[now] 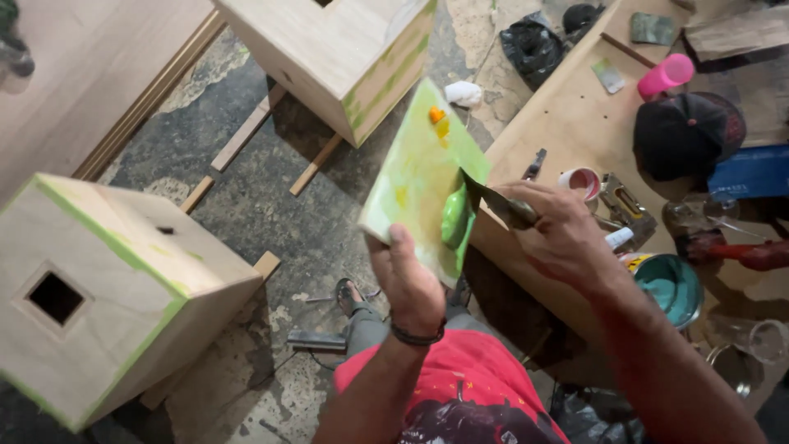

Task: The person mixes blue and yellow paint on a palette using a putty knife to create a green color. They then use the putty knife to apply the mixed green paint to the edges and corners of a wooden box.

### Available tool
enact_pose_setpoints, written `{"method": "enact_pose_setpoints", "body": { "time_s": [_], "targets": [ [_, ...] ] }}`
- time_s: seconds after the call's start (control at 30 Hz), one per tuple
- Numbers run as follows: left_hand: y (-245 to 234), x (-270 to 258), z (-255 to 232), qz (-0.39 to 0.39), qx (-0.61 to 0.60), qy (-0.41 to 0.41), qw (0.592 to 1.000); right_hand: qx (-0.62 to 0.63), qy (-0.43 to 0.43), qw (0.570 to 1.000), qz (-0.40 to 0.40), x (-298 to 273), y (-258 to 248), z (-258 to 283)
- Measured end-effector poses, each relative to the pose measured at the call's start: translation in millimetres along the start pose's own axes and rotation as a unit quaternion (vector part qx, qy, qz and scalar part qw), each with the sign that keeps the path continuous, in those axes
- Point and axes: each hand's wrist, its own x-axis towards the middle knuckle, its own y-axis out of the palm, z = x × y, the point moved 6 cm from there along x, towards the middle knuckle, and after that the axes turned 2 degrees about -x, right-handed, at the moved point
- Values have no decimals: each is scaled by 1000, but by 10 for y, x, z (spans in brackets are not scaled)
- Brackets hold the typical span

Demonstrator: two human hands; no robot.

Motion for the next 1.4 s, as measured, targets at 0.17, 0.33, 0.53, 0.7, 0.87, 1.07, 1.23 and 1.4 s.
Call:
{"method": "enact_pose_setpoints", "body": {
  "time_s": [0.17, 0.33, 0.53, 0.7, 0.87, 1.07, 1.23, 1.4],
  "targets": [
    [8, 11, -76, 57, 74, 45, 995, 88, -56, 993, 60, 23, 83, 320],
    [38, 82, -6, 57, 86, 26, 994, 96, -126, 979, 128, -71, 138, 293],
    [-122, 254, 127, 103, -56, -42, 992, 54, -177, 961, 205, -271, 92, 276],
    [-97, 333, 115, 105, -81, -52, 990, 115, -140, 951, 250, -414, -70, 130],
    [-50, 296, 119, 105, -138, -88, 981, 135, -105, 977, 128, -414, -409, 276],
    [217, 65, -66, -91, -131, -121, 980, -43, -255, 952, -161, -614, 278, 73],
    [64, 147, 7, -132, -144, -125, 973, -95, -280, 936, -190, -738, 256, 203],
    [75, 184, 75, -144, -170, -120, 968, -115, -297, 937, -141, -854, -17, 118]
  ]
}}
